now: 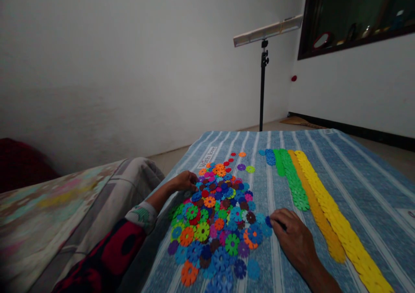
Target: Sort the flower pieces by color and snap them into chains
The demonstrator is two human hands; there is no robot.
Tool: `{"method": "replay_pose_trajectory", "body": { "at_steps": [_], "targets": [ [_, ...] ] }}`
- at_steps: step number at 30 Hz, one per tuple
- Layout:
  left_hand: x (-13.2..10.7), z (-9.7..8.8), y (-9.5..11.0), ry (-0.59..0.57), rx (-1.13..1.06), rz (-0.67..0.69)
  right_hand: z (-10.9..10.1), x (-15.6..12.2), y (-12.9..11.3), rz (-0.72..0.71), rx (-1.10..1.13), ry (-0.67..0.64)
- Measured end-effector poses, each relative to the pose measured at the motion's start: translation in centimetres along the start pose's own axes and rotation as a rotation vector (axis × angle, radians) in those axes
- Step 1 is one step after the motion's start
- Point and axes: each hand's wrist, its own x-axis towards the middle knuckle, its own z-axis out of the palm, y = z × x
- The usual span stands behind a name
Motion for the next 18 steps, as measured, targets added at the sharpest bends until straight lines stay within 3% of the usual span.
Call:
{"method": "replay_pose_trajectory", "body": {
  "at_steps": [11, 18],
  "targets": [
    [0.2, 1.0, 0.6, 0.112, -0.071, 0.031, 0.1, 0.0, 0.2, 0.0, -0.002, 0.02],
    [-1.3, 0.1, 1.6, 0.151, 0.006, 0.054, -0.1, -0.1, 0.2, 0.011, 0.013, 0.0]
  ]
}}
